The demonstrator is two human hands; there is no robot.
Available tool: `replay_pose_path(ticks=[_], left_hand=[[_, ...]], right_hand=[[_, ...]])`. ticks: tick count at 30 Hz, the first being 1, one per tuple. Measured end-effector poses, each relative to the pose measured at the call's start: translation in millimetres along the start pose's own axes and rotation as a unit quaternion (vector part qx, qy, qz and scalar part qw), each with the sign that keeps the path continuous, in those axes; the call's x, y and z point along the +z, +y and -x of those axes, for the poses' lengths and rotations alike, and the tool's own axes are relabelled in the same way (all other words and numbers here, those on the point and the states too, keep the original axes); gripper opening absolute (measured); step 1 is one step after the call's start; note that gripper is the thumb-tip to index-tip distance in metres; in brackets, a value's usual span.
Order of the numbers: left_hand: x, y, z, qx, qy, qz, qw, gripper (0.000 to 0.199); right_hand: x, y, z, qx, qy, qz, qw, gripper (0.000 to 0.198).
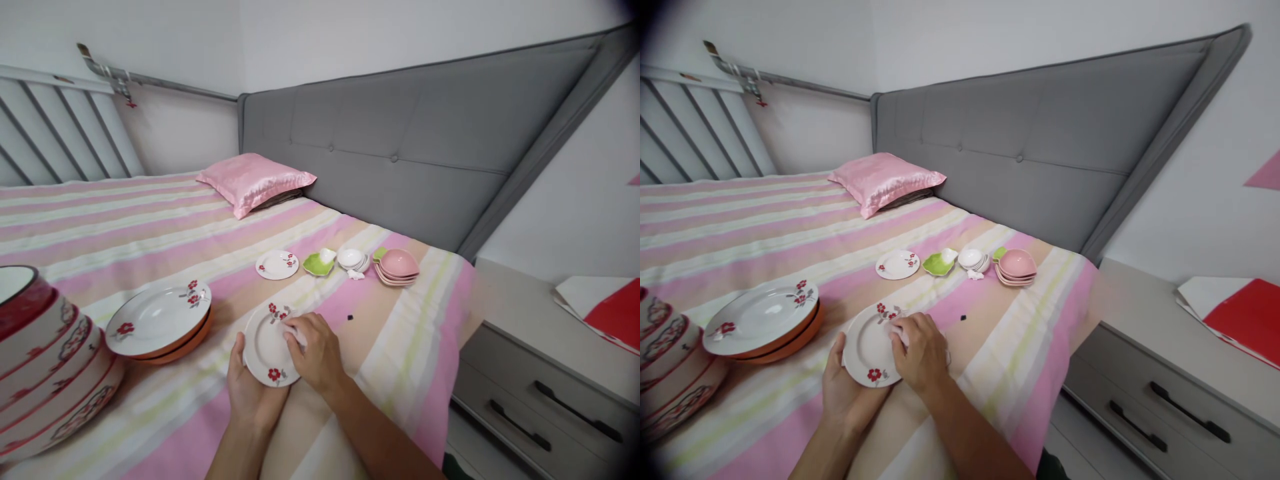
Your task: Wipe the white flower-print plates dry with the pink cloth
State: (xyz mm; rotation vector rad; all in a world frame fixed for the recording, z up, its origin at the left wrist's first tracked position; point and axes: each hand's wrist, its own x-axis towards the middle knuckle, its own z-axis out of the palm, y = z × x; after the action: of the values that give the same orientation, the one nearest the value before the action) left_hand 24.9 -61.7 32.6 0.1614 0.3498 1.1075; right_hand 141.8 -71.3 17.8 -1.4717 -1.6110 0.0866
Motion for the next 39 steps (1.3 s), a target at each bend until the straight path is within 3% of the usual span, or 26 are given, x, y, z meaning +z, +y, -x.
replay_pose_path(ticks=[5,11,19,27,39], left_hand=[[-4,4,-1,0.014,0.010,0.013,1.000,0.052],[-7,7,-3,0.015,-0.001,0.022,1.000,0.049],[1,1,1,-0.041,0.006,0.001,0.999,0.043],[4,-5,0,-0.061,0.008,-0.018,0.998,0.036],[5,-4,1,-0.059,0.021,-0.031,0.998,0.042]], right_hand=[[-1,0,2,-0.021,-0.046,-0.013,0.999,0.018],[-6,-3,5,-0.100,-0.096,-0.060,0.989,0.019],[-5,-6,3,-0.151,-0.062,-0.084,0.983,0.021],[-1,-4,1,-0.085,0.014,-0.056,0.995,0.023],[0,-1,0,0.020,0.024,-0.018,0.999,0.023]])
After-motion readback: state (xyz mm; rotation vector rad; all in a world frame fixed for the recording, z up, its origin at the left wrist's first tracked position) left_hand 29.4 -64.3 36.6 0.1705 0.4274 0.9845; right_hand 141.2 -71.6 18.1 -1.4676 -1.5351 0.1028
